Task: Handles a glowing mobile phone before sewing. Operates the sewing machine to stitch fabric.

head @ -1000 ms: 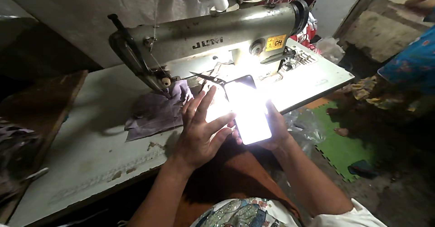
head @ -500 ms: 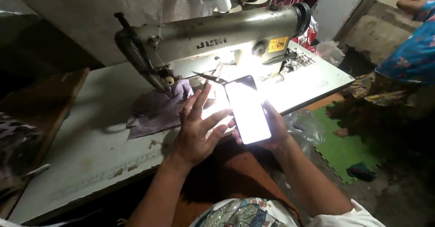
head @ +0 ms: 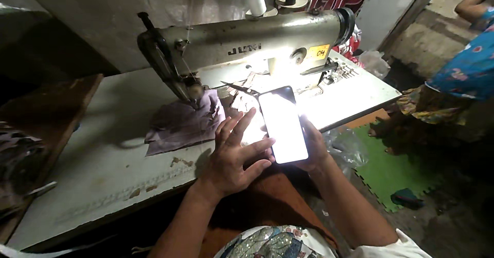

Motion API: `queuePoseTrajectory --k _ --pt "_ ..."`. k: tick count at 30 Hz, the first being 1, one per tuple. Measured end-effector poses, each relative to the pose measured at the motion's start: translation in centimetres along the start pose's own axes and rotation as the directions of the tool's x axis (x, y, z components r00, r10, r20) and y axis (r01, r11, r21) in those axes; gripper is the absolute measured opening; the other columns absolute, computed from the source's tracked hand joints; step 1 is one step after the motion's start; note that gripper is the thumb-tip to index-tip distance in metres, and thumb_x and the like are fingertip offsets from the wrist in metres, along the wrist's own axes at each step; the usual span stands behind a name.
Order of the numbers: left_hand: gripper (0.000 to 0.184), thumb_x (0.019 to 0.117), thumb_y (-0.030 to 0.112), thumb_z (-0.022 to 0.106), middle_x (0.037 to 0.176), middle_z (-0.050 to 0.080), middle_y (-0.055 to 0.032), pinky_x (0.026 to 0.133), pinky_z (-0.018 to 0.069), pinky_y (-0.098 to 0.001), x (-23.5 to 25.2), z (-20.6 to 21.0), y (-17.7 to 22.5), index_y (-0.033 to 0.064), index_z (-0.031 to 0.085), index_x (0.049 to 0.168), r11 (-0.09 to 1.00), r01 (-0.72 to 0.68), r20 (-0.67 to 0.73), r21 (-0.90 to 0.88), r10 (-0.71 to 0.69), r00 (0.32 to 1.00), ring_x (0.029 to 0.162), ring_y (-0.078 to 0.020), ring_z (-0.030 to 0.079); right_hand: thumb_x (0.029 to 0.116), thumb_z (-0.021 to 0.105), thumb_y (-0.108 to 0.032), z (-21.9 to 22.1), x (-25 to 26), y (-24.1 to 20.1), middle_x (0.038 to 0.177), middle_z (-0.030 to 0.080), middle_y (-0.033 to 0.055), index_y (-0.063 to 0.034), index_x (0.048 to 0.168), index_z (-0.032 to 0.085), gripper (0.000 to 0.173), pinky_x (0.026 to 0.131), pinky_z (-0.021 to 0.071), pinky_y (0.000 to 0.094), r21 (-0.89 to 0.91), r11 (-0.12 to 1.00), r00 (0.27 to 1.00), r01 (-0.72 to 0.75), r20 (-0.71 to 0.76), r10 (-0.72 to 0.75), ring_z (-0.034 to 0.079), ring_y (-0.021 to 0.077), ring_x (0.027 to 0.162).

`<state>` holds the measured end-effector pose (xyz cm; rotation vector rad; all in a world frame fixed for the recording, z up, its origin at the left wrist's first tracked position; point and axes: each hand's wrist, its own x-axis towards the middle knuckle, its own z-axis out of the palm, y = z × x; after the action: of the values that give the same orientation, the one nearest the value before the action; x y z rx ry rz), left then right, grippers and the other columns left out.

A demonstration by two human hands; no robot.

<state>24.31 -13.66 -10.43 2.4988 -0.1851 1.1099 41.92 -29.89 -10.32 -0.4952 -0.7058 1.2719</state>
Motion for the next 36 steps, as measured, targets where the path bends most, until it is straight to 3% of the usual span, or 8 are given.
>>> queuePoseTrajectory --k 5,11,17,20,23,27,31,36 --pt "0.038 0.0993 0.058 0.057 0.165 0.035 -0.0094 0.124 0.0216 -0.0594 0.0 -0.2 -0.2 0.0369 0.071 0.127 0.999 0.034 -0.017 0.021 -0.034 0.999 0.156 -0.0324 0.024 0.0974 0.051 -0.065 -0.4 0.1 0.0 0.119 0.070 0.0222 -0.0090 0.133 0.064 0.067 0.085 0.0616 0.0460 0.008 1.000 1.000 -0.007 0.028 0.007 0.073 0.0320 0.096" --pt "0.043 0.1046 0.041 0.052 0.159 0.043 -0.0108 0.118 0.0406 -0.0436 1.2 -0.1 0.5 0.0139 0.065 0.135 0.942 0.286 -0.085 -0.177 -0.305 0.949 0.148 -0.0227 0.040 0.0947 0.049 -0.069 -0.9 0.8 0.3 0.120 0.069 0.0230 -0.0101 0.139 0.059 0.074 0.085 0.0597 0.0470 0.002 1.000 0.994 -0.021 0.107 0.021 0.071 0.0337 0.097" --pt "0.039 0.1101 0.021 0.037 0.136 0.064 -0.0040 0.106 0.0507 -0.0382 4.1 0.7 0.4 0.0091 0.061 0.138 0.590 0.525 0.116 -0.613 -0.591 0.799 0.123 -0.0129 0.062 0.0936 0.048 -0.072 -1.1 2.2 -0.2 0.123 0.068 0.0229 -0.0119 0.140 0.058 0.076 0.085 0.0597 0.0481 -0.025 1.000 0.992 -0.017 0.127 0.020 0.071 0.0340 0.097" --pt "0.036 0.1124 0.022 0.036 0.114 0.068 -0.0076 0.074 0.0621 -0.0322 5.6 1.0 0.8 0.0077 0.061 0.134 0.351 0.559 0.239 -0.751 -0.646 0.725 0.089 -0.0152 0.070 0.0925 0.046 -0.075 -1.2 3.2 -1.0 0.119 0.068 0.0209 -0.0139 0.137 0.060 0.077 0.081 0.0605 0.0478 -0.085 0.996 0.997 0.005 0.080 0.001 0.071 0.0325 0.093" --pt "0.036 0.1133 0.022 0.034 0.115 0.069 -0.0094 0.066 0.0606 -0.0327 6.7 1.2 0.8 0.0086 0.060 0.134 0.216 0.551 0.301 -0.806 -0.652 0.696 0.088 -0.0187 0.070 0.0905 0.048 -0.077 -1.6 3.9 -1.8 0.112 0.071 0.0199 -0.0146 0.133 0.062 0.077 0.079 0.0614 0.0484 -0.103 0.995 0.998 0.004 0.068 0.003 0.072 0.0327 0.092" --pt "0.032 0.1131 0.021 0.037 0.093 0.068 -0.0089 0.053 0.0581 -0.0286 7.7 1.5 0.9 0.0071 0.062 0.126 0.116 0.562 0.333 -0.819 -0.701 0.631 0.067 -0.0156 0.067 0.0887 0.052 -0.077 -1.7 4.5 -2.1 0.108 0.072 0.0192 -0.0156 0.130 0.064 0.075 0.079 0.0618 0.0498 -0.094 0.995 1.000 -0.018 0.013 0.019 0.073 0.0336 0.092" --pt "0.027 0.1122 0.024 0.041 0.082 0.061 -0.0053 0.051 0.0528 -0.0240 8.1 1.6 1.1 0.0111 0.063 0.122 0.085 0.605 0.353 -0.792 -0.744 0.567 0.061 -0.0114 0.059 0.0932 0.051 -0.071 -1.8 4.3 -2.1 0.110 0.074 0.0103 -0.0226 0.130 0.064 0.062 0.084 0.0615 0.0483 -0.179 0.982 0.990 0.061 -0.118 -0.083 0.073 0.0251 0.098" --pt "0.031 0.1125 0.024 0.039 0.107 0.069 -0.0086 0.074 0.0587 -0.0321 8.2 2.4 1.0 0.0100 0.060 0.131 0.082 0.533 0.292 -0.842 -0.760 0.580 0.090 -0.0170 0.069 0.0944 0.048 -0.071 -0.7 4.4 -2.1 0.112 0.074 0.0091 -0.0235 0.133 0.059 0.063 0.082 0.0627 0.0455 -0.234 0.971 0.956 0.046 -0.272 -0.111 0.074 0.0238 0.099"
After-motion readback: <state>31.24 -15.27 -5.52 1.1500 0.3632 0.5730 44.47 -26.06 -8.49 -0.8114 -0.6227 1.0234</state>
